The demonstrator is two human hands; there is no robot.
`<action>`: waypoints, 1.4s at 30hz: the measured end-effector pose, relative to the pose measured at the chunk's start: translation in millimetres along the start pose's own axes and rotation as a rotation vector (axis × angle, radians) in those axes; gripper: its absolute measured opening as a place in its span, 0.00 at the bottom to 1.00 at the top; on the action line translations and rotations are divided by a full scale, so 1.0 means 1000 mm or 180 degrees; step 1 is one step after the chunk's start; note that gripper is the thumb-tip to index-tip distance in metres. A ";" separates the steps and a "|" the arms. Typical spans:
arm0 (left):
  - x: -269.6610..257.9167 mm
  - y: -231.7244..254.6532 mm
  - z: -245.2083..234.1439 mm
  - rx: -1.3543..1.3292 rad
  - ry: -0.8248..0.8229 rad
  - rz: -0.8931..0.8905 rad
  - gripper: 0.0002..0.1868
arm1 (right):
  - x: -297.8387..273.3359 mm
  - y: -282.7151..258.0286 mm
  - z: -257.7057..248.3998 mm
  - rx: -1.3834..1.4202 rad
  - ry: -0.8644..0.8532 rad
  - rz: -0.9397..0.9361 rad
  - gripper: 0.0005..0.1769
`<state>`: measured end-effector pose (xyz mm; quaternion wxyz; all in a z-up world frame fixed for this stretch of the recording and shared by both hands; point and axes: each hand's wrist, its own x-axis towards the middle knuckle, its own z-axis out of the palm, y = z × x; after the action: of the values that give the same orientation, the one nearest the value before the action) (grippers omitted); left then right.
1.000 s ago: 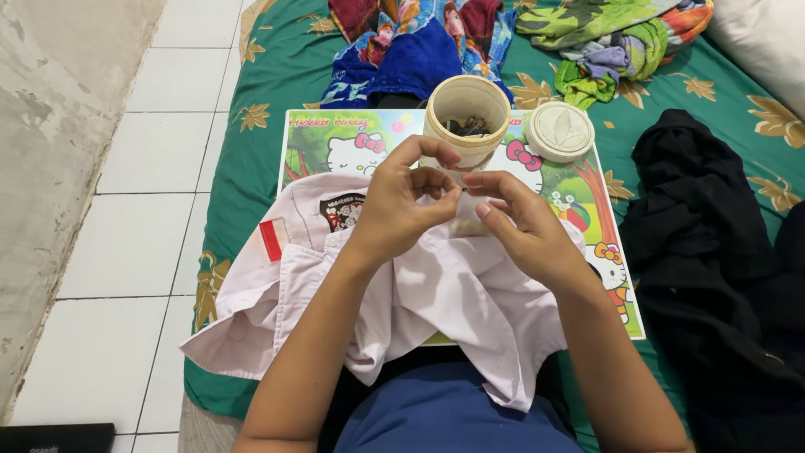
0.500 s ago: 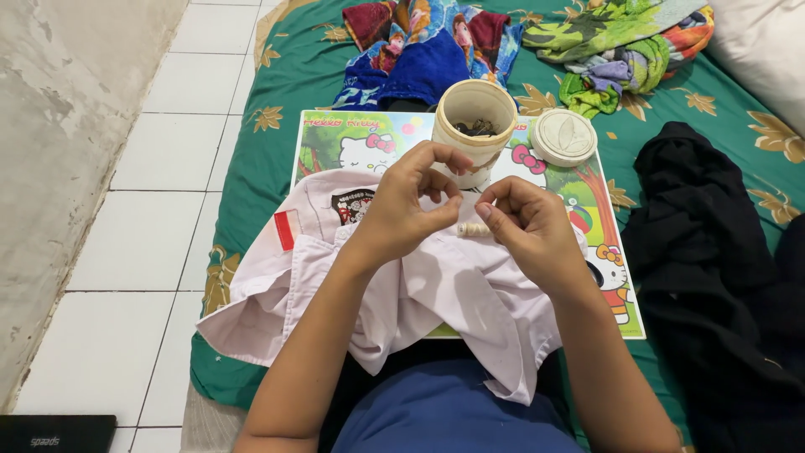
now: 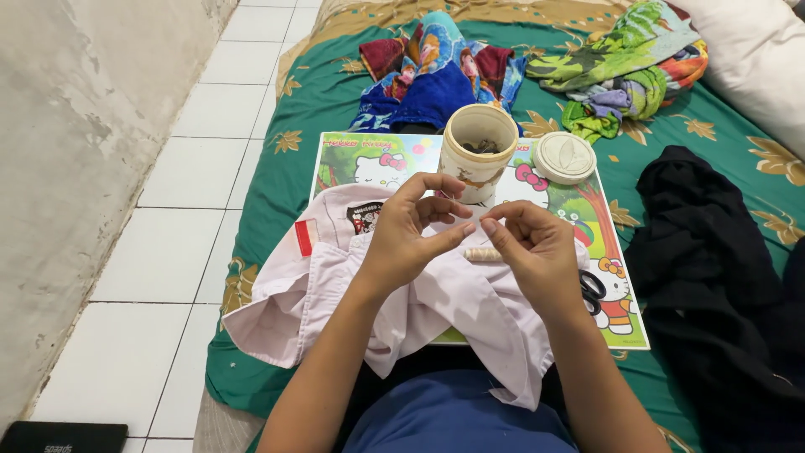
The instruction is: The person removes a button from a pink shirt using scissors, then retrieves a needle and thread from a container. They thread the needle and begin sewing the button back onto the shirt, making several stitches before cutting the thread.
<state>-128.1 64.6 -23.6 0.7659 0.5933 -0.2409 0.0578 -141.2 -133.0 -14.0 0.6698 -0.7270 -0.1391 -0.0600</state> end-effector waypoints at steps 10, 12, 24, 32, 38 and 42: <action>-0.002 0.002 0.008 0.0534 0.0196 0.0280 0.17 | -0.007 0.001 0.002 -0.0414 0.0231 -0.0085 0.05; -0.003 0.002 0.007 0.0787 0.0214 0.0442 0.14 | -0.007 0.001 0.002 -0.0279 0.0333 -0.0108 0.05; 0.008 -0.009 0.003 0.0869 -0.0154 0.0168 0.08 | 0.018 0.002 0.004 -0.0216 0.0561 -0.0460 0.03; 0.015 -0.025 0.000 -0.0233 0.0222 -0.0587 0.13 | 0.027 0.007 0.008 -0.0217 0.0518 -0.0257 0.03; 0.015 -0.042 -0.006 -0.0078 0.0229 -0.0230 0.05 | 0.027 0.014 0.008 -0.0014 0.0365 -0.0180 0.03; 0.015 -0.049 -0.009 -0.0397 0.0345 -0.0481 0.07 | 0.028 0.017 0.007 0.0001 0.0370 -0.0125 0.04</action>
<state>-94.2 56.3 -61.9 0.8154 0.5570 -0.1568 0.0168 -110.4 -123.8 -23.7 0.6755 -0.7193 -0.1143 -0.1153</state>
